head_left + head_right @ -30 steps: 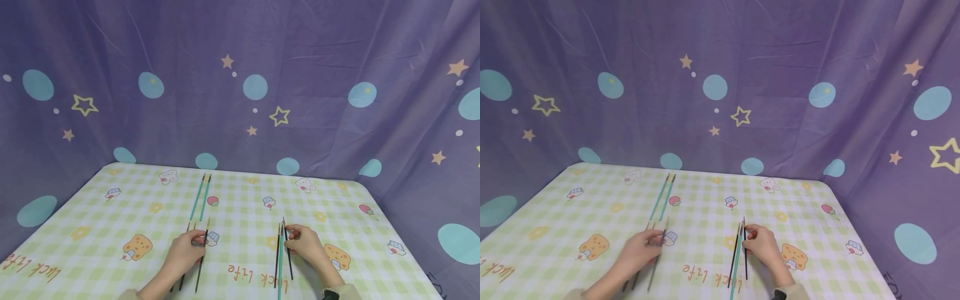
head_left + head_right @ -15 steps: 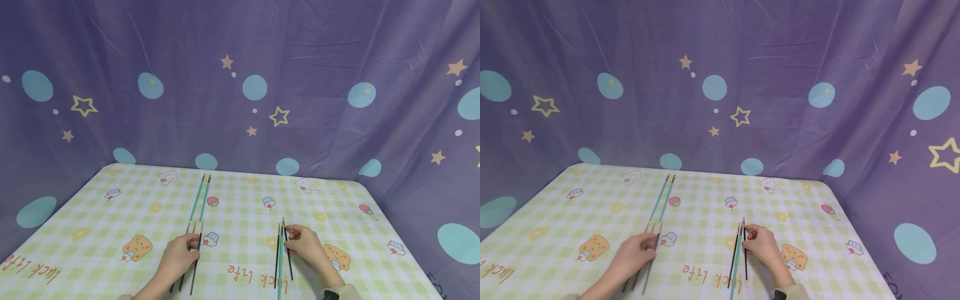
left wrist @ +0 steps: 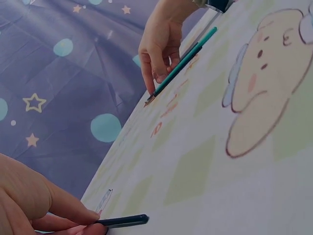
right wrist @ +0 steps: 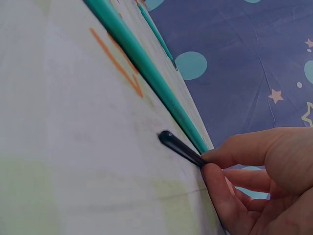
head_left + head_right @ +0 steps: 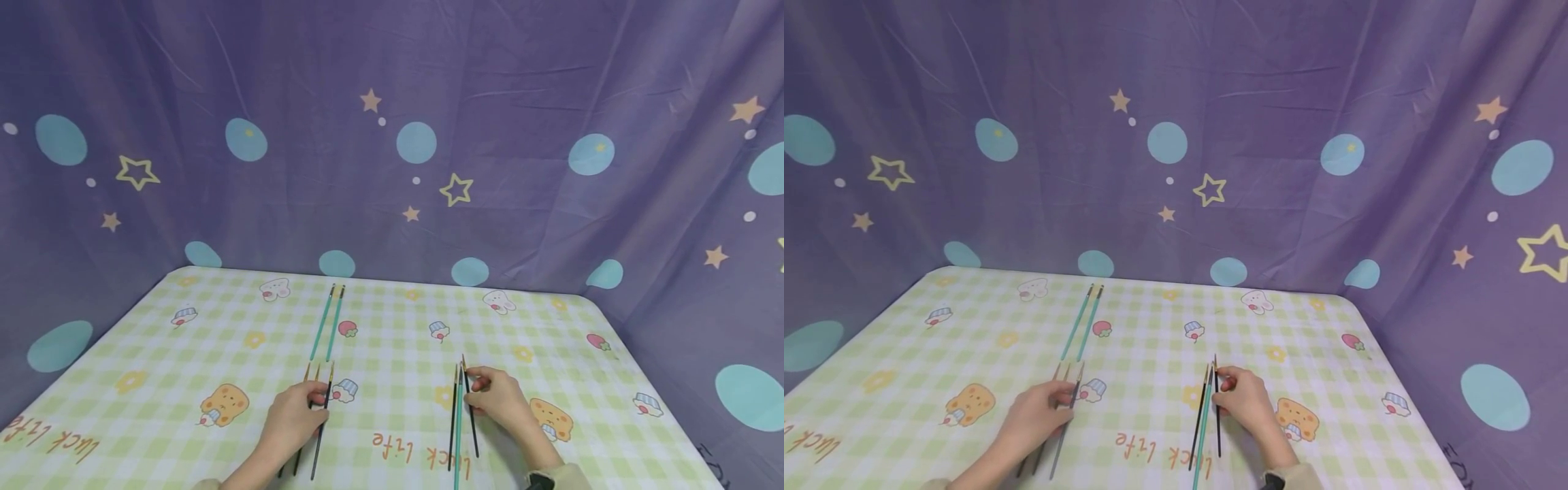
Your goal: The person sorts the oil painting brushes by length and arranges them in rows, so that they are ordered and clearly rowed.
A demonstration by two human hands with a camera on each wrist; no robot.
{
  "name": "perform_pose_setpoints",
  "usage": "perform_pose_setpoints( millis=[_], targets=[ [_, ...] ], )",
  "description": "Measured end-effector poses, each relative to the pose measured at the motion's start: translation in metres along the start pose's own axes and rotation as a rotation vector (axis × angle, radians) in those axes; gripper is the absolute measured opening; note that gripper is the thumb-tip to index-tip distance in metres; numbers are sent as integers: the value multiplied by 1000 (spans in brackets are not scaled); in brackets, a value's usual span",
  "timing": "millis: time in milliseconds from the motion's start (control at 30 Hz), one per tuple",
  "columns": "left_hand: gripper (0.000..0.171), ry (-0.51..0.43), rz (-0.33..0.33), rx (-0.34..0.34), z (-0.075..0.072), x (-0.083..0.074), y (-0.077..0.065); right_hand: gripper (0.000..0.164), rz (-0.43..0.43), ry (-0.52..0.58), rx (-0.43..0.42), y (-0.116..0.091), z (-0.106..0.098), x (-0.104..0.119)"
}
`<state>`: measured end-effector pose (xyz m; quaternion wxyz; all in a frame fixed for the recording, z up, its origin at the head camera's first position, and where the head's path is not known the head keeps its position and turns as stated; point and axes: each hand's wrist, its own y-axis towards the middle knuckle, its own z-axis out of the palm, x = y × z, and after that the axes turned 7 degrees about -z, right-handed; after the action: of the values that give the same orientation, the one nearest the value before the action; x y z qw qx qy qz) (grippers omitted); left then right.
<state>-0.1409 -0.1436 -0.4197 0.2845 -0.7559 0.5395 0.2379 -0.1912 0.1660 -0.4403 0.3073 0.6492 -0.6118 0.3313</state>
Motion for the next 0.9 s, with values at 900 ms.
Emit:
perform_pose_setpoints(
  millis=[900],
  targets=[
    [32, 41, 41, -54, 0, 2, 1, 50, -25, -1, 4, 0, 0, -1]
  ],
)
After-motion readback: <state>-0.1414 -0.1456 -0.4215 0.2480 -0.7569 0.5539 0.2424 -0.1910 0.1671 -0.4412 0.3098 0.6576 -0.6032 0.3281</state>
